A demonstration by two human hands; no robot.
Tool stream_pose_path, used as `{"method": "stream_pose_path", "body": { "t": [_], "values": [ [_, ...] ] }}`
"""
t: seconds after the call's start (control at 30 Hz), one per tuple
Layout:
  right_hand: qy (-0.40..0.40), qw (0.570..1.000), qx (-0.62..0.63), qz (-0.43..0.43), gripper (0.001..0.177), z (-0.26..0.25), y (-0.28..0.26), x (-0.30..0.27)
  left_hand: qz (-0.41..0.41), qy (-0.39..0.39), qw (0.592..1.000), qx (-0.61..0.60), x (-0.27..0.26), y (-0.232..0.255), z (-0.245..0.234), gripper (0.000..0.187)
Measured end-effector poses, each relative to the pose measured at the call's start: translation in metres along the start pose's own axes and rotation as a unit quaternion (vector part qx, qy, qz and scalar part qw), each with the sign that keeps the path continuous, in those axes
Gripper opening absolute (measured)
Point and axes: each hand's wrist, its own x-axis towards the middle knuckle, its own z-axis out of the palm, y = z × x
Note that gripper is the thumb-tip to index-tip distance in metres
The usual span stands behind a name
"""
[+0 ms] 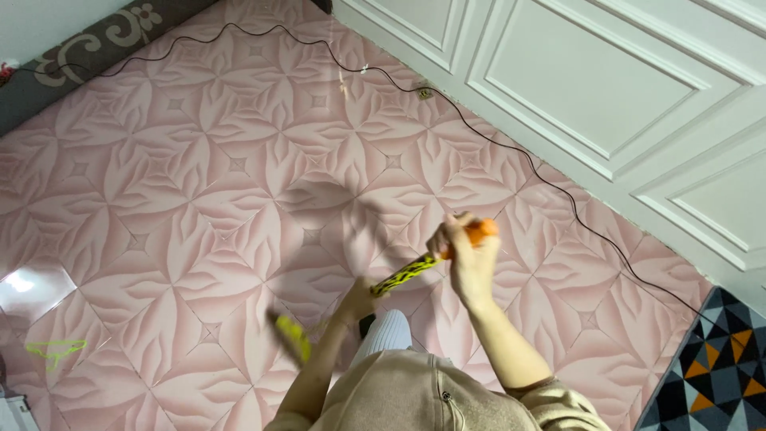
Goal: Sweeping the floor with a broom.
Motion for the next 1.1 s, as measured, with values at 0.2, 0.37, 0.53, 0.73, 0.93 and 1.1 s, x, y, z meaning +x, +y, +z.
{"method": "stream_pose_path", "body": {
  "t": [0.2, 0.37, 0.53, 0.73, 0.93, 1.1],
  "values": [
    [-0.039, 0.993, -0.058, 0.095, 0.021, -0.005, 0.071, 0.014, -0.079, 0.045, 0.996, 0.012, -0.015, -0.039, -0.008, 0.035],
    [-0.086, 0.962, -0.235, 0.111, 0.024, 0.027, 0.062, 0.016, -0.034, 0.077, 0.996, 0.007, 0.028, -0.014, -0.026, 0.031],
    [-0.23, 0.96, -0.028, 0.159, 0.029, 0.042, 0.084, 0.016, 0.015, 0.1, 0.995, 0.0, 0.103, 0.0, -0.021, 0.029],
    [-0.422, 0.833, -0.351, -0.068, 0.015, 0.031, 0.145, -0.001, 0.067, 0.109, 0.992, 0.0, 0.151, 0.018, -0.015, 0.026],
    [-0.345, 0.836, -0.396, -0.161, 0.031, -0.005, 0.068, 0.024, 0.117, 0.117, 0.986, -0.014, 0.176, 0.028, 0.026, 0.023],
    [-0.035, 0.965, -0.183, -0.187, 0.021, 0.002, -0.04, 0.033, 0.148, 0.121, 0.981, -0.03, 0.175, 0.043, 0.085, 0.021]
  ]
}}
